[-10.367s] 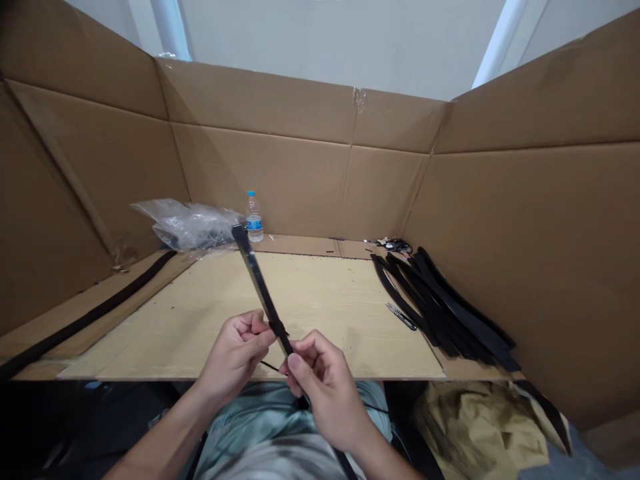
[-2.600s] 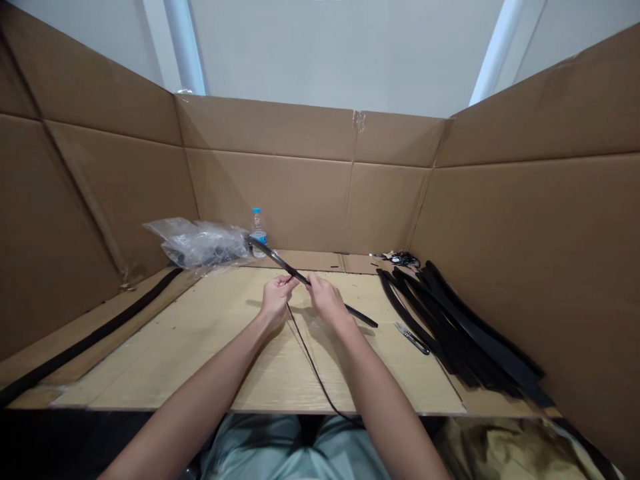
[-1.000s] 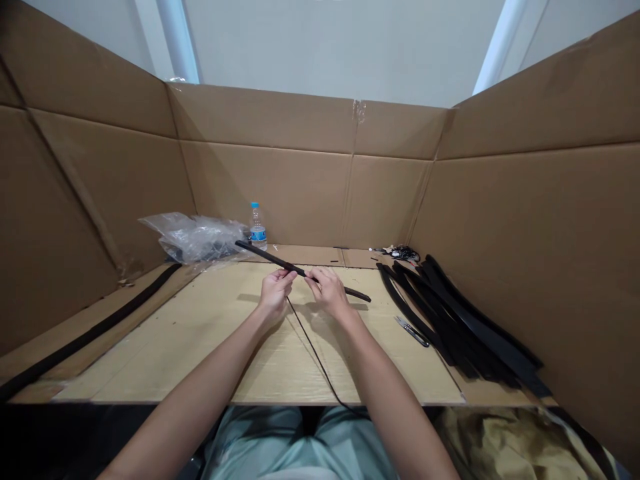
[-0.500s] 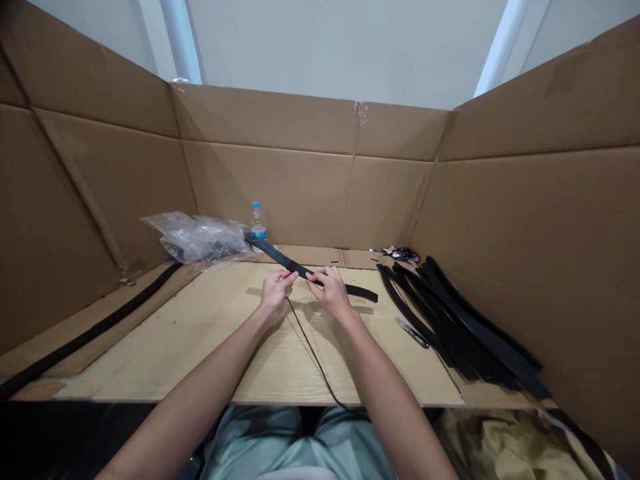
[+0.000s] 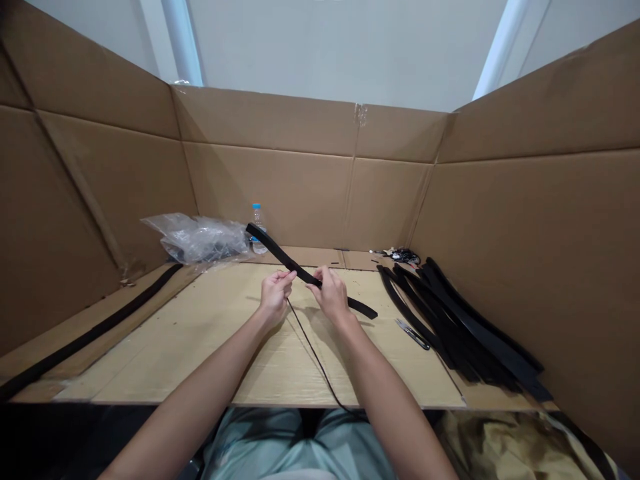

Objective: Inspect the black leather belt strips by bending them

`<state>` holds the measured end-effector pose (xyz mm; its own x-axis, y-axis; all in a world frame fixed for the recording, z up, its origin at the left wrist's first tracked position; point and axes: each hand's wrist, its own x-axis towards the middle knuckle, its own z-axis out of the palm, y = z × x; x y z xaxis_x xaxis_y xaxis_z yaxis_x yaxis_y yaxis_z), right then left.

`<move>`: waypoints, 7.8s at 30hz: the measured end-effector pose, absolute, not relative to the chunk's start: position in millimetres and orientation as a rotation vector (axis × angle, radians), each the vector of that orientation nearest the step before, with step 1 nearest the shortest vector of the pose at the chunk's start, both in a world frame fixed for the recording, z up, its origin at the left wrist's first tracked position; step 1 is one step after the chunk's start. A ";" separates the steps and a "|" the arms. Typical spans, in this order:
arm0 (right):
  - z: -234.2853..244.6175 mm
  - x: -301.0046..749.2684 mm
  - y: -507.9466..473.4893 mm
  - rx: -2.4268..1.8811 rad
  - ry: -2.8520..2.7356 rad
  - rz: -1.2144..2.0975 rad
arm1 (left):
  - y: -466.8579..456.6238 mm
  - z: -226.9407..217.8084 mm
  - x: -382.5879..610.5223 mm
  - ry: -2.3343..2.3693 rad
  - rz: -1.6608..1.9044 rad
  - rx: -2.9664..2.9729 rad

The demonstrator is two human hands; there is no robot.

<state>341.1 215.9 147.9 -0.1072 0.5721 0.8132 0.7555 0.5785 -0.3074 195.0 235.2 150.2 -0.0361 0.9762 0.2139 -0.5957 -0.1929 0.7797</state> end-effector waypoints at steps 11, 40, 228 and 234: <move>146.2 338.4 215.7 -1.037 -1.807 -0.326 | 242.3 146.9 197.5 0.631 1.639 0.909; 198.7 331.8 205.9 -0.951 -1.569 1.247 | 236.1 161.0 180.7 0.509 1.264 0.926; 168.9 331.9 199.6 -1.539 -2.065 -0.238 | 242.7 141.0 190.6 0.633 1.553 0.879; 160.0 336.1 207.7 -1.378 -2.071 -0.162 | 243.3 143.8 193.9 0.603 1.581 0.906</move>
